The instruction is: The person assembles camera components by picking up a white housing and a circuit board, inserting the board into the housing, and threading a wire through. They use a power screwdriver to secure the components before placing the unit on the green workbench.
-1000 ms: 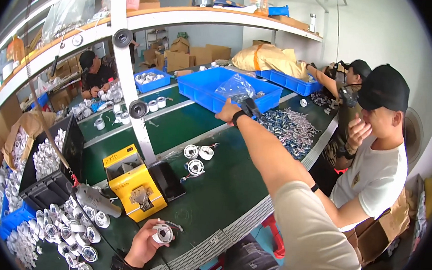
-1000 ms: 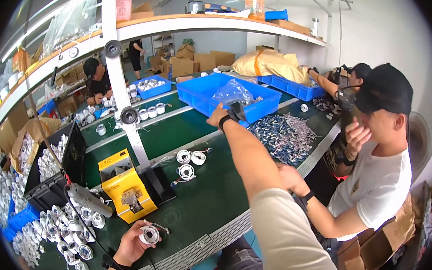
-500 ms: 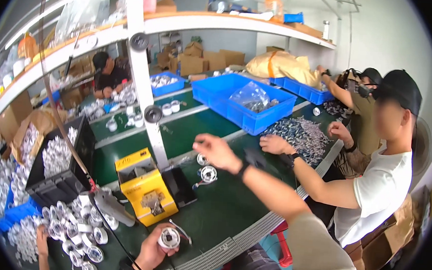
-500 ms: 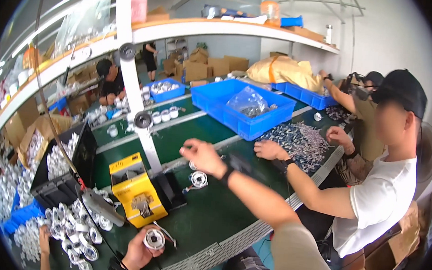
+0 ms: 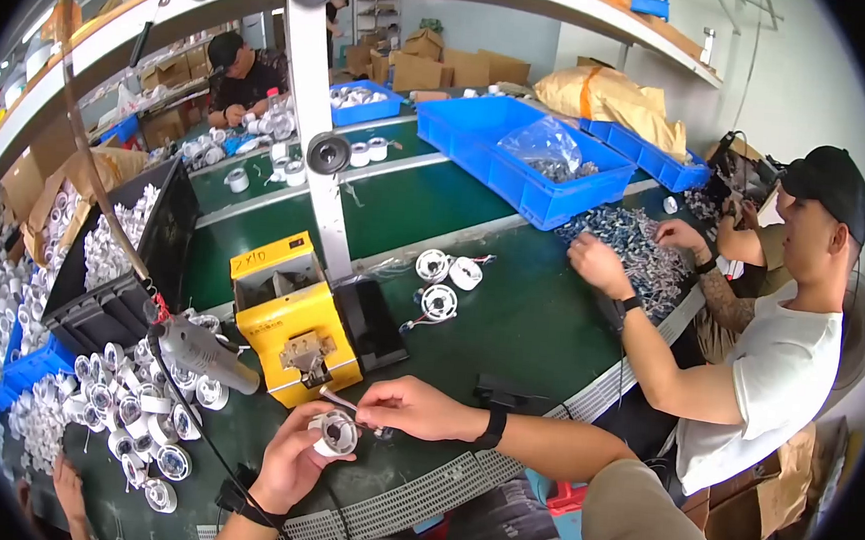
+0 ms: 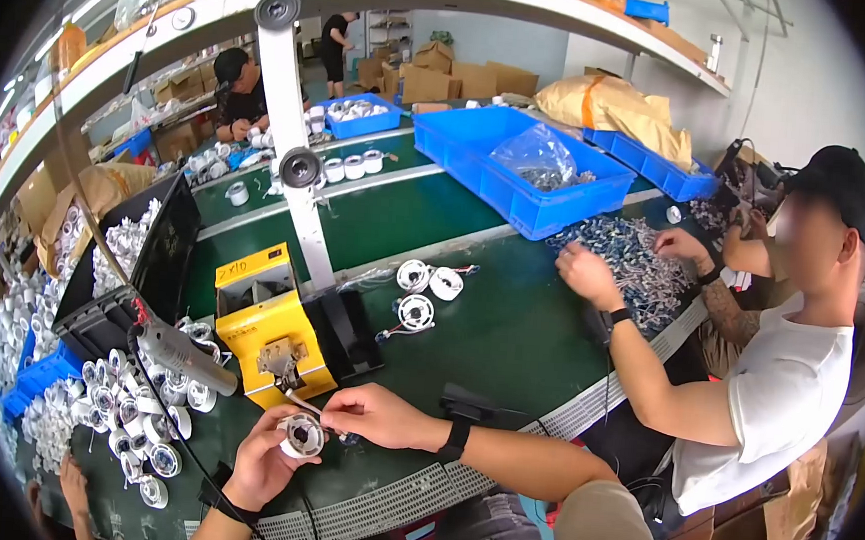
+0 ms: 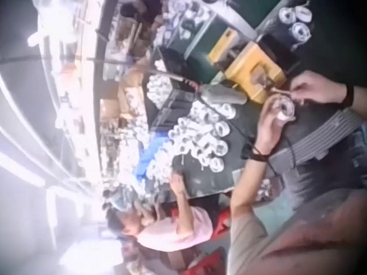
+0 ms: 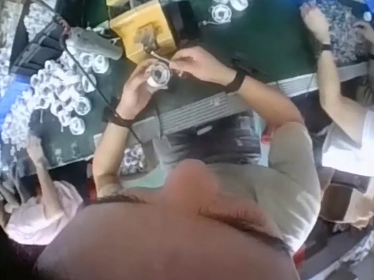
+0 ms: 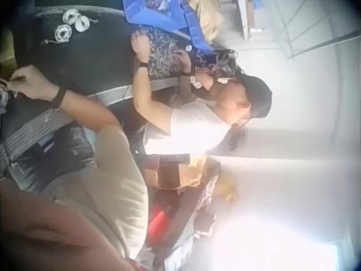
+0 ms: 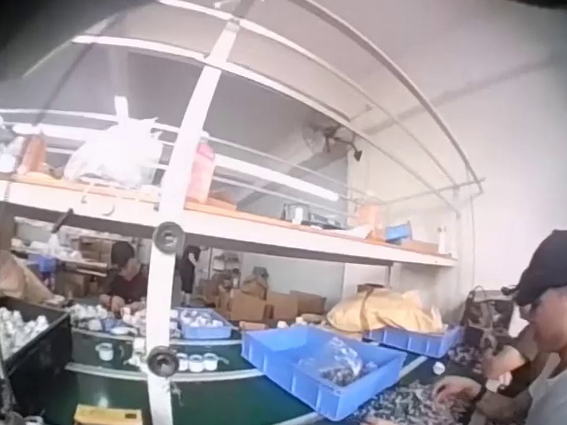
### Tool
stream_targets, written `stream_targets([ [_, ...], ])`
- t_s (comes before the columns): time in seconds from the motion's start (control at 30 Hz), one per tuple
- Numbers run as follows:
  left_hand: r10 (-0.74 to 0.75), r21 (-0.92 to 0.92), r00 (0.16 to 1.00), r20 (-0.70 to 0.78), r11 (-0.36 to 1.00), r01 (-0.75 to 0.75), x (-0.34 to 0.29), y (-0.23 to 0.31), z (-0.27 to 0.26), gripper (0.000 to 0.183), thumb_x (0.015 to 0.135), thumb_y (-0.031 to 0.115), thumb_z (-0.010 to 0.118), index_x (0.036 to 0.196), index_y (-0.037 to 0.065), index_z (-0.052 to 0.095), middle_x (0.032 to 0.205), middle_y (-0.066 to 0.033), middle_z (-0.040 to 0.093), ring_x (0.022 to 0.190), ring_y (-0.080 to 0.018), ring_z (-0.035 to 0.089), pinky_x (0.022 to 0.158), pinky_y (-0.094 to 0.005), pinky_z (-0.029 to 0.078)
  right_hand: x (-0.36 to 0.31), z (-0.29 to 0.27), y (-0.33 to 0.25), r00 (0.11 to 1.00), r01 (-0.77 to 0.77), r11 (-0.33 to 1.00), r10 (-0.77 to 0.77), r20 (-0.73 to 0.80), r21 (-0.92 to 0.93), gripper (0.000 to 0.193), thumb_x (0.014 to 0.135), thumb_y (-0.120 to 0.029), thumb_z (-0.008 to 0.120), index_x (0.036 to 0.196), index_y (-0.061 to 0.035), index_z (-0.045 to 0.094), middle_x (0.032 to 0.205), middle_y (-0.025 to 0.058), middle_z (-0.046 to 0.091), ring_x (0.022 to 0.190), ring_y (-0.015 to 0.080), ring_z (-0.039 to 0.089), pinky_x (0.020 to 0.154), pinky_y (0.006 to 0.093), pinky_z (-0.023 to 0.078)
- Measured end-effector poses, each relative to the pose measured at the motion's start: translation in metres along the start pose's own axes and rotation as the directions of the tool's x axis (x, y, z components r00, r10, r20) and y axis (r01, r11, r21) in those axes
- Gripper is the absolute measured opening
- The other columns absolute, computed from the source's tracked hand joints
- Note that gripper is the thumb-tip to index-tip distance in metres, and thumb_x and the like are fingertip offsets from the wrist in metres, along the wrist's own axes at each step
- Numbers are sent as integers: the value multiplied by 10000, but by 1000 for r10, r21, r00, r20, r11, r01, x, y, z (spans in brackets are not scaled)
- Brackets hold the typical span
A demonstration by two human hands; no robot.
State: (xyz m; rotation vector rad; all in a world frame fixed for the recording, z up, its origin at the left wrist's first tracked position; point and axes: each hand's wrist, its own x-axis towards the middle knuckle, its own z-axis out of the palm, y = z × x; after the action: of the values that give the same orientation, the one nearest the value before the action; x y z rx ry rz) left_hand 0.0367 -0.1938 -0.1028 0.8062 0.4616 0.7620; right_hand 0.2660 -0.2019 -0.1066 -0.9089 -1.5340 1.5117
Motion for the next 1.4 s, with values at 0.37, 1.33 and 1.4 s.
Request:
stream_targets([
  [0.37, -100, -93, 995, 24, 990, 101, 10, -1, -7, 475, 1011, 331, 370, 1359, 10, 390, 1157, -140, 592, 1037, -288, 619, 761, -364, 556, -11, 13, -4, 928, 314, 873, -365, -72, -372, 95, 792, -79, 688, 758, -16, 625, 873, 57, 550, 794, 165, 571, 689, 280, 444],
  [1.33, 231, -97, 961, 151, 971, -218, 6, -10, 6, 559, 903, 45, 535, 1426, 60, 337, 1413, -114, 402, 1281, -261, 422, 1060, -428, 339, -9, 21, -11, 963, 254, 967, -253, -87, 2, 244, 913, 57, 517, 1136, 41, 614, 1068, 130, 561, 801, 173, 642, 675, 259, 539],
  [1.4, 203, -96, 963, 175, 977, -188, 4, -7, 6, 543, 913, 55, 523, 1423, 51, 338, 1417, -111, 396, 1257, -246, 438, 1051, -418, 340, -9, 21, -10, 965, 248, 967, -252, -70, -53, 262, 903, 59, 536, 1152, 33, 610, 1032, 126, 566, 791, 171, 650, 670, 256, 546],
])
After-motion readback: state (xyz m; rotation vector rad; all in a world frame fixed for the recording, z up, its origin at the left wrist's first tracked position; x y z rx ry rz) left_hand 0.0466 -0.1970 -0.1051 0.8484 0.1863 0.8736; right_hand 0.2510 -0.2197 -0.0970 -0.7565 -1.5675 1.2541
